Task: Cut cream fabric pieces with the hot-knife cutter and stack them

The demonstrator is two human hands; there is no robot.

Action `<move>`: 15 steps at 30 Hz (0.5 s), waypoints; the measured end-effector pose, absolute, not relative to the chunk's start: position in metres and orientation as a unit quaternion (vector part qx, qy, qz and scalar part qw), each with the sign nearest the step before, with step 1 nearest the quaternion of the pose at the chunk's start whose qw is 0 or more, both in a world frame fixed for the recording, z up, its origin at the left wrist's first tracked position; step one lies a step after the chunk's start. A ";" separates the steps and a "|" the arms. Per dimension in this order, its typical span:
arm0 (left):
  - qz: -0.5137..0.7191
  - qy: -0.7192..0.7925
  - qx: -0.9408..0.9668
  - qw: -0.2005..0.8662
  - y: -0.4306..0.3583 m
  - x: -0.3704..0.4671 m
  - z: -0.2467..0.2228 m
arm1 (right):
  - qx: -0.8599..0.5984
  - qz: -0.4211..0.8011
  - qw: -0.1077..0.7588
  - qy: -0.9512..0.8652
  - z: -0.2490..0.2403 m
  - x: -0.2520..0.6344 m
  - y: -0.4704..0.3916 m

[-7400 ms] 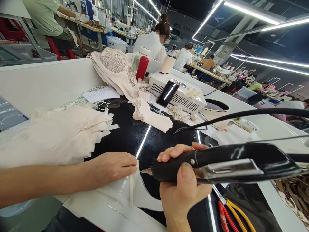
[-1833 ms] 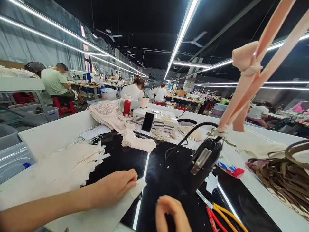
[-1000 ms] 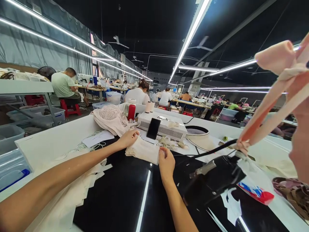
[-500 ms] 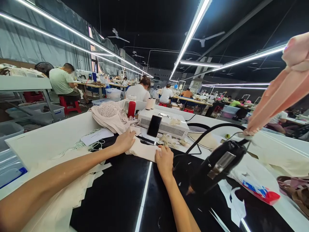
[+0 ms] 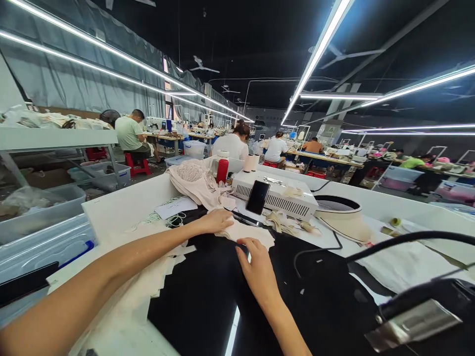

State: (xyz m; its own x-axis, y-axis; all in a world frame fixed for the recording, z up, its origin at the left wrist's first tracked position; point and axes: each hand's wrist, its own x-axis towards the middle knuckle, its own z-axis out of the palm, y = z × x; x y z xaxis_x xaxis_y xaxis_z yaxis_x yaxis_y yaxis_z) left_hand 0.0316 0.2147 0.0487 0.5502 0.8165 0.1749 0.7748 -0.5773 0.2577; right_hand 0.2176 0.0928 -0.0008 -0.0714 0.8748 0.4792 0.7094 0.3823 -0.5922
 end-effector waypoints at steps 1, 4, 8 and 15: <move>0.137 0.459 0.874 0.079 0.215 0.023 0.059 | -0.537 0.116 0.406 -0.730 0.002 0.213 0.084; 0.115 0.484 0.863 0.089 0.210 -0.017 0.092 | -0.512 0.159 0.400 -0.743 0.005 0.201 0.056; 0.047 0.542 0.834 0.096 0.184 -0.084 0.122 | -0.471 0.229 0.399 -0.753 0.003 0.186 0.022; -0.025 0.628 0.772 0.092 0.117 -0.163 0.121 | -0.428 0.286 0.352 -0.782 0.001 0.177 -0.001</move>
State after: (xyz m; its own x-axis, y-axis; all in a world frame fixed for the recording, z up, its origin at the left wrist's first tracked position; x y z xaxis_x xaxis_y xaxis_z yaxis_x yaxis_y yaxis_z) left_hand -0.1629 0.1169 0.1211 0.2102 0.9655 -0.1539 0.9746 -0.1944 0.1115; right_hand 0.1765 -0.0011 0.0007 -0.3860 0.8704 0.3055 0.4678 0.4701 -0.7484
